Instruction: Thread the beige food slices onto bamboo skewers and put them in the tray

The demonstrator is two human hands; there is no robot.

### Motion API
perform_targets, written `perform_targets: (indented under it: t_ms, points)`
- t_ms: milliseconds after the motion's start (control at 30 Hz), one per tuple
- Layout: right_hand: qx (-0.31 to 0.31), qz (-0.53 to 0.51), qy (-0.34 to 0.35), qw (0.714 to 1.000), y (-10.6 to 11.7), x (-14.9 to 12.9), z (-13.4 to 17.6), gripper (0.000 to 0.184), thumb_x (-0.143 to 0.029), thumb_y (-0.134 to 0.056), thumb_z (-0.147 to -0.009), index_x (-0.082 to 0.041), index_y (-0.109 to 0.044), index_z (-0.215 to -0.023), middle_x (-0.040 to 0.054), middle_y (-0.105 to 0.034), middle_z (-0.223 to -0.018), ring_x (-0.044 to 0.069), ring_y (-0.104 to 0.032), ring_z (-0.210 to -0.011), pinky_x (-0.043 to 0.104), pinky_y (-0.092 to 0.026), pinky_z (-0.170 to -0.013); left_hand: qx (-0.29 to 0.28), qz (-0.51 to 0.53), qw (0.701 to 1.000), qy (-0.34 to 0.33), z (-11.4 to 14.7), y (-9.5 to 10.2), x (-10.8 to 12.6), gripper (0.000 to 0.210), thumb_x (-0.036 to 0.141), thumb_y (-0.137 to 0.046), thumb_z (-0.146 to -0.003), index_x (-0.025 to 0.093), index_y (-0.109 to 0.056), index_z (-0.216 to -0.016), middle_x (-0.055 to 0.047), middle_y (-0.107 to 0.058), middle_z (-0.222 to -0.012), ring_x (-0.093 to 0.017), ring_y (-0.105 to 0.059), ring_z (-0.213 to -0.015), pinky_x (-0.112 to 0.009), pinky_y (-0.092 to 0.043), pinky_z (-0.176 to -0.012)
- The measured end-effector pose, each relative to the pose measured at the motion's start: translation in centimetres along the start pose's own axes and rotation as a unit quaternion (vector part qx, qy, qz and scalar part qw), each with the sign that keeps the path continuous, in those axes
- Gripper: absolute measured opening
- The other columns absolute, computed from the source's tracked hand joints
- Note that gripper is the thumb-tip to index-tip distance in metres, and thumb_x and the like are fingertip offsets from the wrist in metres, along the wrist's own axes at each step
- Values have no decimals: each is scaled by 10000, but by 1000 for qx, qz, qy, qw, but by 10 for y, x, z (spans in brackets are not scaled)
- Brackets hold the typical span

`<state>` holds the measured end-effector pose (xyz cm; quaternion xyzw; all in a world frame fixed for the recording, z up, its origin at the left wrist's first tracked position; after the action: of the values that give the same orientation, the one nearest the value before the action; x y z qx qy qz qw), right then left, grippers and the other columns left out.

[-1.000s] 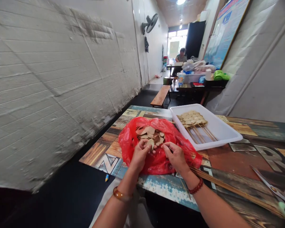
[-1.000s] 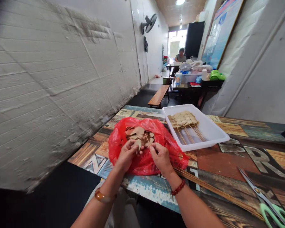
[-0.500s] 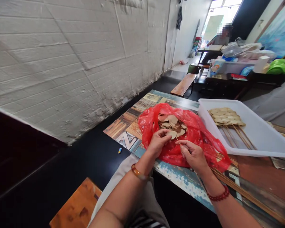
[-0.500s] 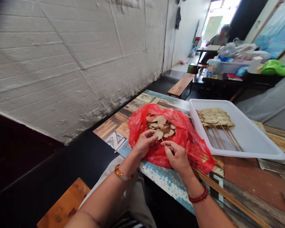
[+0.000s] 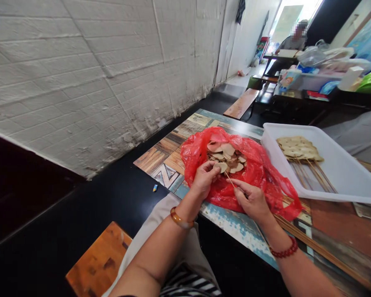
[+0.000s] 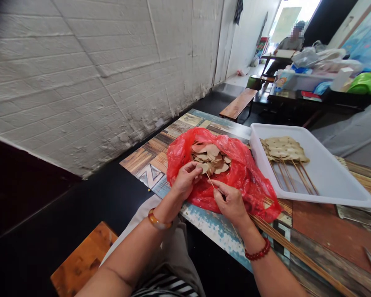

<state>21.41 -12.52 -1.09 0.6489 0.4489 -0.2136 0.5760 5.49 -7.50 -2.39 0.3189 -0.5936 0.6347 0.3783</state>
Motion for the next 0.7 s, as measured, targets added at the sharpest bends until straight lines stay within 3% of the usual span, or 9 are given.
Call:
perform_targets:
  t_ms: [100,233,533,700]
  points:
    - [5,17,20,1000,-1,-2,0,371,-246,-445,-860,-93,-686,-1098,-7,-576,-542,121,-504,-457,235,-435,-478,2,-9,1000,-9,0,0,0,318,344,-781,-591,142,-615,-772,19,-594,-639,-42,-443,-475,-185,-268,-456]
    - [18,12,32,999,-3,-1,0,343,-254,-457,-868,-140,-703,-1078,66,-731,-790,173,-671,-669,276,-529,-633,13,-21,1000,-17,1,-1,1,336,327,-793,-578,143,-629,-805,10,-616,-671,-51,-469,-508,-187,-316,-487]
    - [31,7,22,999,-5,3,-2,340,-246,-464,-866,-184,-702,-1100,46,-750,-814,193,-703,-745,291,-562,-663,11,-46,998,-35,1,0,2,320,322,-774,-598,147,-630,-823,8,-611,-673,-70,-487,-537,-200,-348,-514]
    - [32,4,32,999,-6,4,-2,337,-226,-468,-864,-173,-702,-1100,66,-753,-936,183,-708,-749,298,-564,-710,5,-62,997,-39,0,1,1,293,319,-754,-621,148,-635,-826,11,-600,-665,-71,-475,-527,-206,-338,-507]
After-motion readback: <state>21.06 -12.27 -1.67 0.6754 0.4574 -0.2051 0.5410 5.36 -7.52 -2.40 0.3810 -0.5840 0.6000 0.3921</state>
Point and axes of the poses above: each hand's wrist, its own z-axis away from the middle knuckle, its own y-axis out of the back of the hand, x = y × z, the point moved 1 cm from there along -z, towards the middle knuckle
